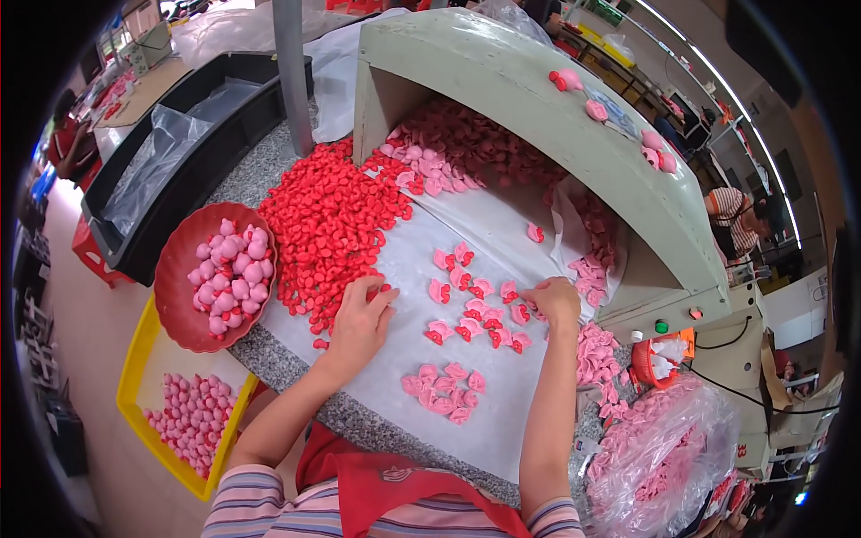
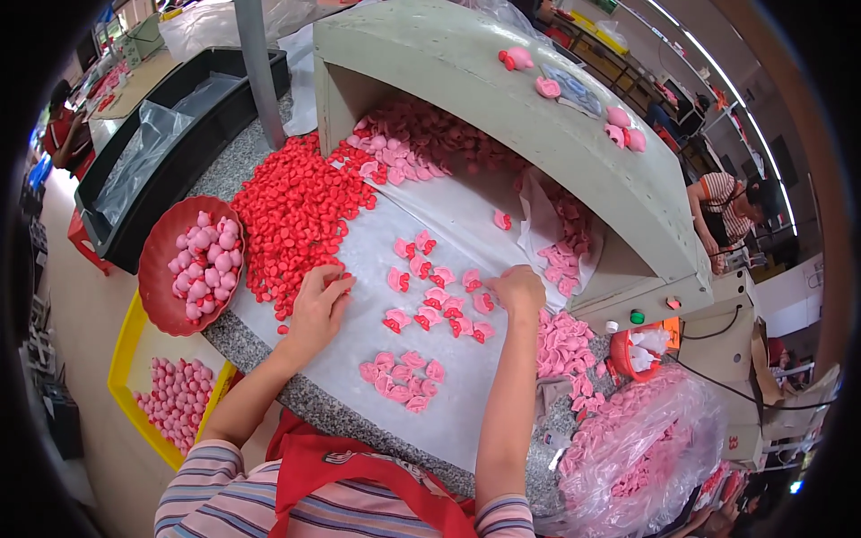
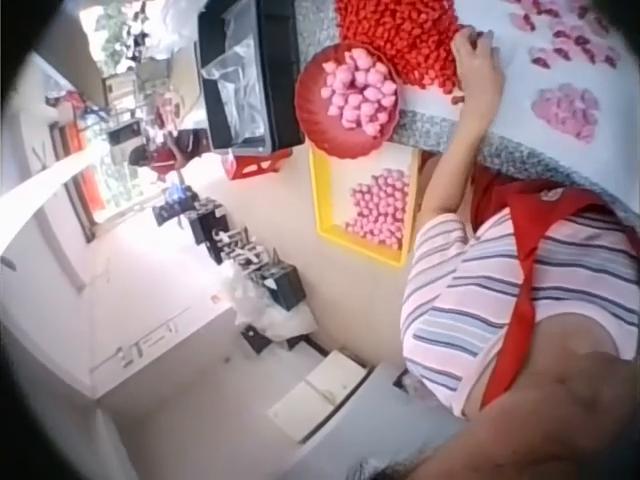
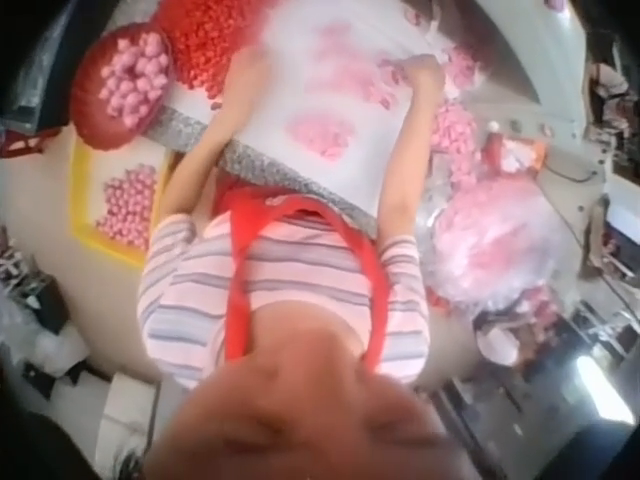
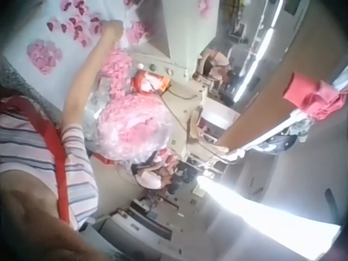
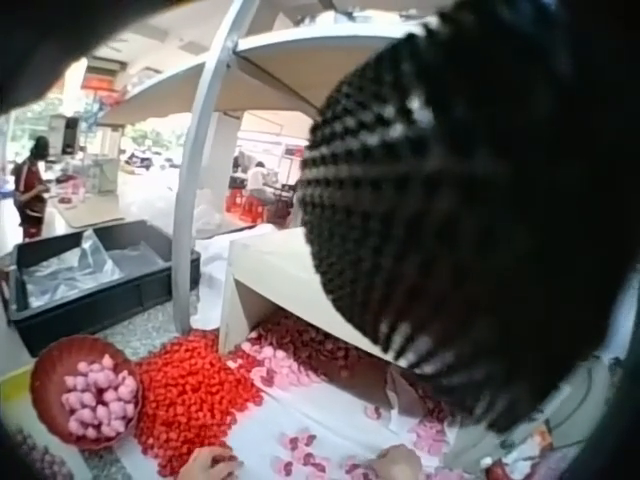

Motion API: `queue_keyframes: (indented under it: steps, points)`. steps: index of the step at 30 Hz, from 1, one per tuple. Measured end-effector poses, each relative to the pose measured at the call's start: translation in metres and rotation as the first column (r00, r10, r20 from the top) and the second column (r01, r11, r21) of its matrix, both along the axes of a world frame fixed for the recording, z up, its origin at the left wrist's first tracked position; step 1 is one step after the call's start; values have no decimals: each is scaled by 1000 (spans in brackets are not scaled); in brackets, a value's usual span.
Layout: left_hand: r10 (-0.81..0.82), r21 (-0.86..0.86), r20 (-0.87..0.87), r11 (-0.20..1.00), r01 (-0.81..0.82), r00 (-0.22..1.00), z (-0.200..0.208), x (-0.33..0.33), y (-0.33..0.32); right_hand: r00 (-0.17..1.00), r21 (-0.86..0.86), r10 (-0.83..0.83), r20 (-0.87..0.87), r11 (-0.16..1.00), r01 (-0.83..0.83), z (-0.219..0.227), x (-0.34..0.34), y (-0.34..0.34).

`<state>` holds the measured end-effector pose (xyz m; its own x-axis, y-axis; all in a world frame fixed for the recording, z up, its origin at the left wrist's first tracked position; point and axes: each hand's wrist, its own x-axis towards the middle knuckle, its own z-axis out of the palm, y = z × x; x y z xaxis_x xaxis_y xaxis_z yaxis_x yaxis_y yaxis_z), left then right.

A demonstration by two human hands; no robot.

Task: Assemble small pink plastic toy components at a factory workbench.

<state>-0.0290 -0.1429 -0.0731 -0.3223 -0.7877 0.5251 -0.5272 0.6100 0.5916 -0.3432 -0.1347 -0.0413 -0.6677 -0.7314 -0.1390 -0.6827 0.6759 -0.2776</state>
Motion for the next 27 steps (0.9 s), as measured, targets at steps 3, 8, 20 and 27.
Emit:
queue_keyframes:
  steps: [3,8,20,27]
  points:
    - [-69,79,-120,994,79,990,16,-10,2,990,-43,33,137,999,-27,1,-16,11]
    - [-2,515,-677,713,476,736,31,-21,41,822,-506,292,489,862,-6,45,88,39]
    - [447,572,-815,517,637,369,19,58,42,677,-478,736,5,596,-645,-20,182,-8]
    - [449,340,-880,376,862,152,26,48,45,698,-349,716,-31,646,-679,-24,187,-10]
